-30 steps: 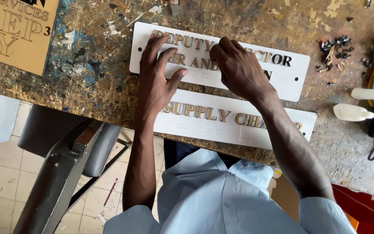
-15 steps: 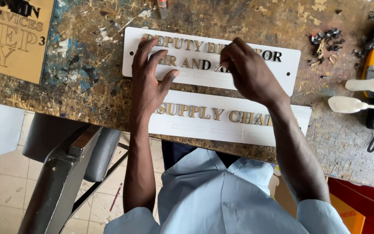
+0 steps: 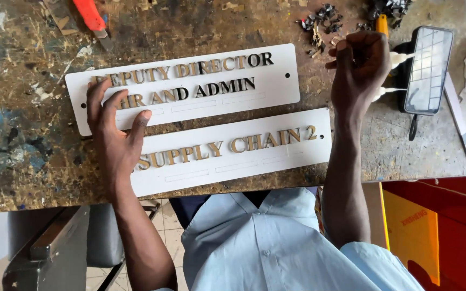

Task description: The person is assembling sign boards by gluing individual gold-colored letters onto white acrylic boards, following pre-marked outlines for alignment.

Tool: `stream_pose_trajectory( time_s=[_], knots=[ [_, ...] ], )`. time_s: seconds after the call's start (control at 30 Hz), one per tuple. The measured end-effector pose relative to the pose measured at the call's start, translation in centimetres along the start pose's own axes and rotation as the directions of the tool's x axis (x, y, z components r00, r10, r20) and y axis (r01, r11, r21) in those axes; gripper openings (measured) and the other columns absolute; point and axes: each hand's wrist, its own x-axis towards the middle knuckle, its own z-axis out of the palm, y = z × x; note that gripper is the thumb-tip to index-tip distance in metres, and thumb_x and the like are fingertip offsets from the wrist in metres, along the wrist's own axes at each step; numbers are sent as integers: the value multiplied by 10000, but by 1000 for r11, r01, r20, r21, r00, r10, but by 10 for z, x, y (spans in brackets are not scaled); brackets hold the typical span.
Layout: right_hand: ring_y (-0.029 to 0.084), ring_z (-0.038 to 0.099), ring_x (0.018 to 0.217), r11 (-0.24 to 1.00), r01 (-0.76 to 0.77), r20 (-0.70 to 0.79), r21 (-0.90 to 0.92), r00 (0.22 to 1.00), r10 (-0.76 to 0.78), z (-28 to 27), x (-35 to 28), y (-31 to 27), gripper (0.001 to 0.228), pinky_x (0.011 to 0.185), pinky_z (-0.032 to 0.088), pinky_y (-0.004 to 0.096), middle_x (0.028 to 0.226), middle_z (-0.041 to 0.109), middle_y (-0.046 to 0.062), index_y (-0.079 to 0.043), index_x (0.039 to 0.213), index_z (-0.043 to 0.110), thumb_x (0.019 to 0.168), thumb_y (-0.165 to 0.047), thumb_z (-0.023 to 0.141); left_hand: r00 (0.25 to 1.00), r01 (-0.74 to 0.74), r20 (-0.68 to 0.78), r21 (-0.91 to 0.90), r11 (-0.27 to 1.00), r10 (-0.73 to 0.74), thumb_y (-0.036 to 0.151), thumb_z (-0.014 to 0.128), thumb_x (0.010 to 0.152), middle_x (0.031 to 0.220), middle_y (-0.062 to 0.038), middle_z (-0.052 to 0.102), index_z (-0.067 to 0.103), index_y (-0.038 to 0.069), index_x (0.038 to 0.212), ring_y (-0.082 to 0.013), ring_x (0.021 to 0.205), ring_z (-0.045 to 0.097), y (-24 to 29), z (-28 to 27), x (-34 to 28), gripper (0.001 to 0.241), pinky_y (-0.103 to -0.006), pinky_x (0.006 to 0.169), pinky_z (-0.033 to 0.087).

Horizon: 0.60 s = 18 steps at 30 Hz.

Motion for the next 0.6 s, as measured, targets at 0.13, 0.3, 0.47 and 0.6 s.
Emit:
stream_pose_trajectory(
  time_s=[0.13, 0.3, 0.47, 0.6],
  knots=[
    [203, 665, 811, 999, 41, -1, -9, 999, -41, 3, -4, 8, 234, 660, 704, 316, 1031, 679, 137, -24, 1129, 634, 1078, 204, 634, 1000, 13, 2, -17, 1000, -13, 452, 686, 1216, 1771, -122, 370, 651, 40, 1513, -368, 1724, 255, -1, -1, -4, 509, -718, 1405, 379],
    [204, 631, 778, 996, 76, -5, 45, 997, -76, 15, -6, 4, 228, 662, 687, 333, 1032, 664, 133, -33, 1139, 613, 1080, 186, 631, 1000, 15, -16, -18, 1000, -16, 426, 725, 1190, 1723, -157, 447, 682, 1, 1455, -386, 1678, 350, 0, -4, -1, 503, -648, 1361, 389],
    [196, 589, 790, 992, 122, 199, -33, 973, -113, 26, -9, -13, 313, 674, 445, 310, 1036, 688, 145, -26, 1177, 622, 1047, 259, 604, 999, -21, -26, 22, 1000, 22, 489, 677, 1199, 1736, -149, 424, 697, 10, 1480, -384, 1696, 317, -11, -2, -3, 556, -663, 1379, 399],
    [285, 759, 1049, 992, 118, 529, -39, 845, -79, 89, -28, -90, 215, 750, 684, 354, 1245, 717, 210, 70, 1222, 735, 1123, 260, 742, 1000, 3, -27, 16, 1000, -2, 453, 671, 1214, 1738, -144, 420, 690, 34, 1489, -381, 1698, 328, -9, -6, -1, 501, -648, 1396, 385]
  ],
)
